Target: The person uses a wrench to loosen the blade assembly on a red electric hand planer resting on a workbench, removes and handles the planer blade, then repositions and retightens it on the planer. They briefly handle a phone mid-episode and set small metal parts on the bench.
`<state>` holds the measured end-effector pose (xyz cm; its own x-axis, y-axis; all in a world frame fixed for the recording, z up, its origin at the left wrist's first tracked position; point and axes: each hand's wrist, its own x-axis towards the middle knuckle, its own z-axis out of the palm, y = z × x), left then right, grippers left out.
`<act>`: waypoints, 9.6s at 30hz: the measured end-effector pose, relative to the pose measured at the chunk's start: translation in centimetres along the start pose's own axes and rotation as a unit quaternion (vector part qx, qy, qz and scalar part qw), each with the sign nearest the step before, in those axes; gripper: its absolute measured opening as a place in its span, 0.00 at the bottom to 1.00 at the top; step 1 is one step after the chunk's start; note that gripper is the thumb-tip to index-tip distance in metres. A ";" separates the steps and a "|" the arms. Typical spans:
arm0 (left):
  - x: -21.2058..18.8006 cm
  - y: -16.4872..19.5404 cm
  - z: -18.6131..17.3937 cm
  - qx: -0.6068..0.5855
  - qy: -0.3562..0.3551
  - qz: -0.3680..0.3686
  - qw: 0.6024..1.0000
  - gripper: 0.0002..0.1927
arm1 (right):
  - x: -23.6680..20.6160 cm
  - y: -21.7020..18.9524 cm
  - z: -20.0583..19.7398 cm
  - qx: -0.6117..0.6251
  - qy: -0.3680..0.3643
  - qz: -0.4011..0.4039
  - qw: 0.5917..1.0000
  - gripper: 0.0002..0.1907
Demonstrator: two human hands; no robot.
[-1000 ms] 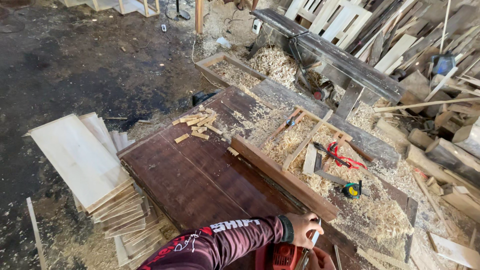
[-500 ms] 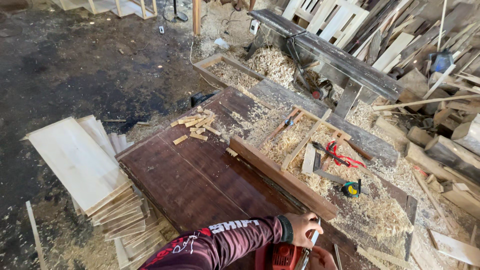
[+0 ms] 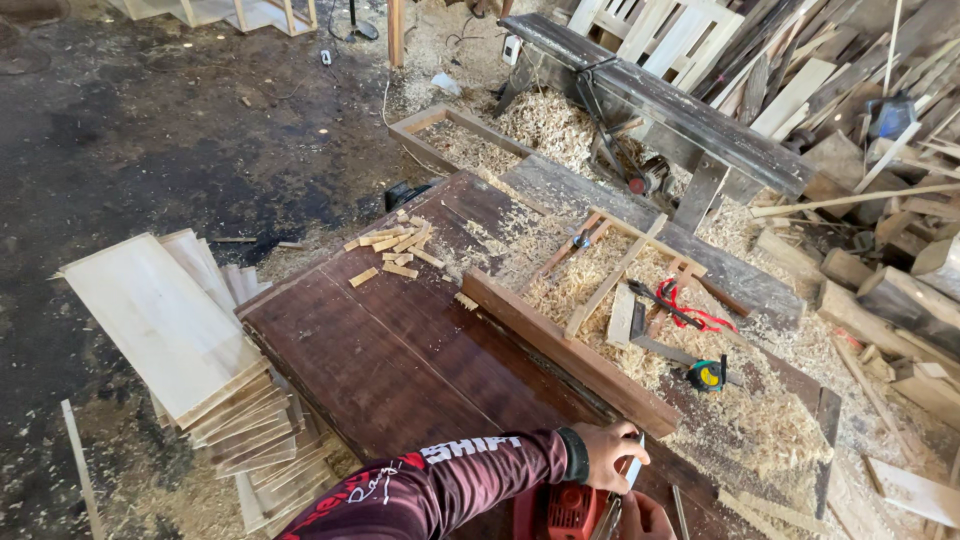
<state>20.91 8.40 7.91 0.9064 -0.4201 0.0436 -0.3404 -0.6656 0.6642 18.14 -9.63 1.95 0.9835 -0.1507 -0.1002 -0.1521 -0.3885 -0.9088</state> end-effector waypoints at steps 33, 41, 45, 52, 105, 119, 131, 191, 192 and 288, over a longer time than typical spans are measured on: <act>0.2 -0.4 0.8 -0.010 -0.021 -0.025 0.999 0.36 | -0.3 1.6 0.4 -0.023 0.025 -0.077 0.996 0.11; 0.3 -0.6 1.1 -0.002 -0.020 -0.027 0.999 0.36 | -0.2 2.2 0.5 0.027 0.016 -0.088 0.996 0.11; 0.3 -0.7 1.3 -0.005 -0.044 -0.044 0.998 0.36 | -0.4 2.5 0.2 -0.020 0.024 -0.080 0.996 0.12; 0.6 -0.9 1.3 -0.009 -0.050 -0.044 0.998 0.37 | -0.5 2.6 0.5 0.001 0.023 -0.033 0.999 0.13; 0.3 1.7 2.0 0.204 -0.055 0.005 0.977 0.12 | -1.3 5.4 -1.7 -0.172 -0.095 -0.011 0.980 0.17; 3.6 2.5 5.1 0.344 -0.106 -0.005 0.933 0.10 | 0.8 5.2 -0.8 -0.128 -0.083 -0.072 0.986 0.14; 3.7 2.3 4.3 0.335 -0.126 0.065 0.931 0.09 | -0.6 3.8 -0.9 -0.100 -0.055 -0.068 0.991 0.15; -7.1 6.3 3.9 0.011 0.119 0.064 0.991 0.25 | -5.6 4.6 -4.2 0.014 -0.022 -0.181 0.983 0.06; -7.0 6.3 4.0 0.019 0.117 0.070 0.991 0.25 | -5.6 4.7 -4.2 0.014 -0.020 -0.180 0.983 0.06; 0.3 4.1 3.8 -0.036 0.133 -0.058 0.989 0.16 | -3.5 2.2 -5.2 -0.021 -0.012 -0.145 0.989 0.11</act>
<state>18.84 3.26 7.81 0.9753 -0.1593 0.1529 -0.2202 -0.6499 0.7274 13.88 -14.69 2.38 0.9882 -0.0056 0.1531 0.1342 -0.4502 -0.8828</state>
